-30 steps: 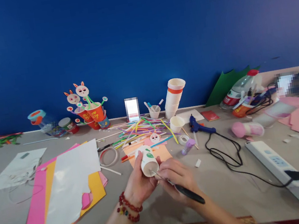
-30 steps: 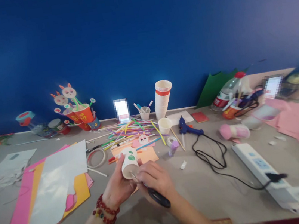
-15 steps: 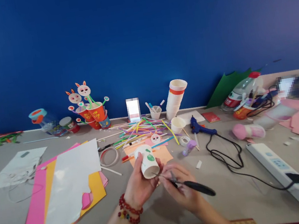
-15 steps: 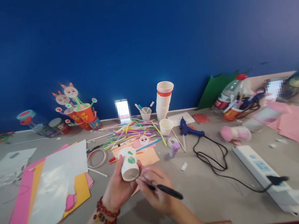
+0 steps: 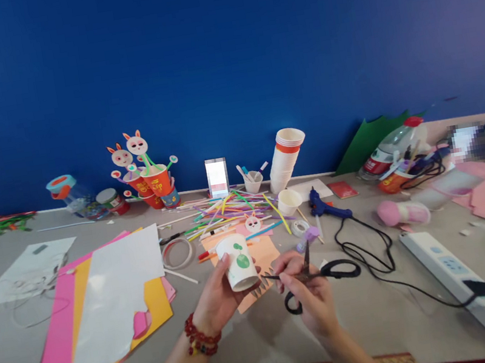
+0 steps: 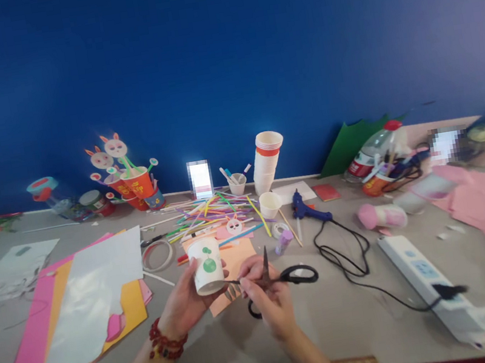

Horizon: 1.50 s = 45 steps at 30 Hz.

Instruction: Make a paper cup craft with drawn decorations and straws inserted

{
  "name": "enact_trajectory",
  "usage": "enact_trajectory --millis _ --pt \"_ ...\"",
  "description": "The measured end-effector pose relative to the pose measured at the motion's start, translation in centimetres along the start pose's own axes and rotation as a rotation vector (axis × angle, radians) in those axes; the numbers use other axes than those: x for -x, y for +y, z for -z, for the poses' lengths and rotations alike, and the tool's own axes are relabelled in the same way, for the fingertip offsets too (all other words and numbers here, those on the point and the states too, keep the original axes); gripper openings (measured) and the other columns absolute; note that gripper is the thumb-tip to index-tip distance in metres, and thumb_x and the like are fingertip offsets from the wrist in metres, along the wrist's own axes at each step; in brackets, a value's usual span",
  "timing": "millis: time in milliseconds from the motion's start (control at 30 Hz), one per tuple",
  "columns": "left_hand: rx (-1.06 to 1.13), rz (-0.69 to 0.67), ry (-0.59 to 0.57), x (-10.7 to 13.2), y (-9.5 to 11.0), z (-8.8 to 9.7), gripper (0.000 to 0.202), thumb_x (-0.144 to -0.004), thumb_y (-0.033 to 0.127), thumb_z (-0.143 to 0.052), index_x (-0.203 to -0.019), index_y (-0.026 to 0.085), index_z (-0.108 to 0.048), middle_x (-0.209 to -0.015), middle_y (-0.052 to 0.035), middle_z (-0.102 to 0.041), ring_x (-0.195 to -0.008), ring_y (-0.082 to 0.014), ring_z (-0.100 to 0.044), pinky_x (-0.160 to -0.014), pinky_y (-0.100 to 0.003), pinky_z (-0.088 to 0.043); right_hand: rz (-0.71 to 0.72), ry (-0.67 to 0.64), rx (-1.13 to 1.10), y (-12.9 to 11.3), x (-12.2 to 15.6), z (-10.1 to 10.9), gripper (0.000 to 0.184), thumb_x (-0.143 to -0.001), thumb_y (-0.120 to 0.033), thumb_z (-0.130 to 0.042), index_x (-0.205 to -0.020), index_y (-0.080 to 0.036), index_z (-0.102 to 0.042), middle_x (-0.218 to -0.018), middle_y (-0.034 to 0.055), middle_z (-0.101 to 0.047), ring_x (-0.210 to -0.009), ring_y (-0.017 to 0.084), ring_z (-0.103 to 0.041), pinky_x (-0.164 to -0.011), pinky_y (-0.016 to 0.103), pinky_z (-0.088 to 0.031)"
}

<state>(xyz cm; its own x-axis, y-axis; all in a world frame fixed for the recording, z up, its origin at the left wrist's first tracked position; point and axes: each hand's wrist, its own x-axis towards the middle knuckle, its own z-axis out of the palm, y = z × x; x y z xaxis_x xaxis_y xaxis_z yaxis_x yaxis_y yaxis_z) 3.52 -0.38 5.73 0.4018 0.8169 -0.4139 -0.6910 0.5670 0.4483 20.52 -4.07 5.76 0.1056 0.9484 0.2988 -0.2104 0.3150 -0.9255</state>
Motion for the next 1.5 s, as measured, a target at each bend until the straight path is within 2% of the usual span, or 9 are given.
enact_trajectory --millis 200,600,833,933,1033,1267,1333,1433,1500 --pt "-0.018 0.013 -0.005 0.2 0.3 -0.1 0.034 -0.096 0.033 -0.046 -0.109 0.006 -0.063 -0.103 -0.0156 -0.072 -0.085 -0.0254 -0.071 -0.073 -0.036 -0.056 -0.11 0.083 -0.127 1.1 0.1 -0.4 0.015 -0.087 -0.022 -0.063 -0.073 -0.019 -0.06 -0.087 0.0013 -0.057 -0.06 0.01 -0.053 -0.055 0.024 -0.044" --pt "-0.005 0.01 -0.089 0.1 0.5 0.2 0.035 -0.089 0.023 -0.052 -0.118 0.004 -0.06 -0.109 -0.0181 -0.071 -0.094 -0.0271 -0.069 -0.086 -0.039 -0.052 -0.191 0.09 -0.149 1.1 -0.6 -1.1 0.016 -0.085 -0.026 -0.066 -0.073 -0.019 -0.058 -0.101 0.0043 -0.06 -0.059 0.01 -0.049 -0.054 0.023 -0.044" --pt "-0.16 -0.15 -0.111 0.5 0.4 0.3 0.061 -0.081 0.019 -0.062 -0.139 0.02 -0.044 -0.117 -0.0101 -0.068 -0.092 -0.0255 -0.07 -0.085 -0.038 -0.051 -0.2 0.06 -0.116 0.8 -0.8 -1.3 0.018 -0.085 -0.031 -0.065 -0.072 -0.019 -0.059 -0.093 0.0057 -0.065 -0.058 0.011 -0.051 -0.054 0.025 -0.046" --pt "-0.246 -0.2 -0.141 0.6 0.4 0.4 0.065 -0.082 0.018 -0.061 -0.142 0.026 -0.039 -0.123 -0.0082 -0.064 -0.095 -0.0238 -0.068 -0.087 -0.037 -0.049 -0.177 0.021 -0.086 0.2 -1.1 -1.5 0.018 -0.085 -0.033 -0.065 -0.074 -0.02 -0.059 -0.085 0.0055 -0.067 -0.058 0.013 -0.053 -0.055 0.027 -0.048" --pt "-0.329 -0.273 -0.14 0.6 0.3 0.7 0.067 -0.081 0.014 -0.061 -0.142 0.029 -0.037 -0.126 -0.0059 -0.062 -0.103 -0.0216 -0.063 -0.088 -0.032 -0.047 -0.171 -0.043 -0.061 -0.7 -1.8 -1.8 0.023 -0.085 -0.035 -0.065 -0.071 -0.02 -0.056 -0.092 0.0071 -0.068 -0.056 0.012 -0.054 -0.055 0.028 -0.048" --pt "-0.505 -0.332 -0.232 0.8 0.2 0.8 0.054 -0.082 0.02 -0.062 -0.133 0.025 -0.044 -0.116 -0.0067 -0.061 -0.098 -0.0232 -0.059 -0.081 -0.032 -0.047 -0.277 -0.15 -0.164 -1.1 -3.2 -2.3 0.023 -0.083 -0.037 -0.068 -0.076 -0.019 -0.055 -0.087 0.0019 -0.064 -0.049 0.009 -0.054 -0.05 0.024 -0.048" --pt "-0.602 -0.452 -0.214 1.1 0.6 0.5 0.053 -0.079 0.02 -0.067 -0.129 0.024 -0.048 -0.119 -0.008 -0.058 -0.106 -0.0254 -0.056 -0.089 -0.034 -0.044 -0.303 -0.15 -0.162 -1.0 -3.3 -2.3 0.025 -0.081 -0.038 -0.069 -0.075 -0.019 -0.055 -0.085 0.0008 -0.062 -0.048 0.008 -0.054 -0.049 0.023 -0.048" --pt "-0.836 -0.692 -0.153 1.5 1.6 -0.2 0.043 -0.07 0.015 -0.076 -0.111 0.022 -0.063 -0.125 -0.0097 -0.056 -0.124 -0.0291 -0.044 -0.108 -0.039 -0.029 -0.32 -0.174 -0.155 -0.9 -3.4 -2.3 0.028 -0.08 -0.04 -0.071 -0.071 -0.018 -0.055 -0.082 0.0001 -0.061 -0.048 0.008 -0.054 -0.048 0.022 -0.048" --pt "-0.969 -0.704 -0.172 1.7 2.4 -0.5 0.027 -0.069 0.014 -0.078 -0.094 0.021 -0.069 -0.113 -0.0101 -0.062 -0.122 -0.0295 -0.046 -0.11 -0.04 -0.024 -0.312 -0.196 -0.149 -1.0 -3.4 -2.4 0.029 -0.081 -0.041 -0.07 -0.069 -0.018 -0.055 -0.08 0.0 -0.06 -0.049 0.008 -0.054 -0.049 0.022 -0.049"
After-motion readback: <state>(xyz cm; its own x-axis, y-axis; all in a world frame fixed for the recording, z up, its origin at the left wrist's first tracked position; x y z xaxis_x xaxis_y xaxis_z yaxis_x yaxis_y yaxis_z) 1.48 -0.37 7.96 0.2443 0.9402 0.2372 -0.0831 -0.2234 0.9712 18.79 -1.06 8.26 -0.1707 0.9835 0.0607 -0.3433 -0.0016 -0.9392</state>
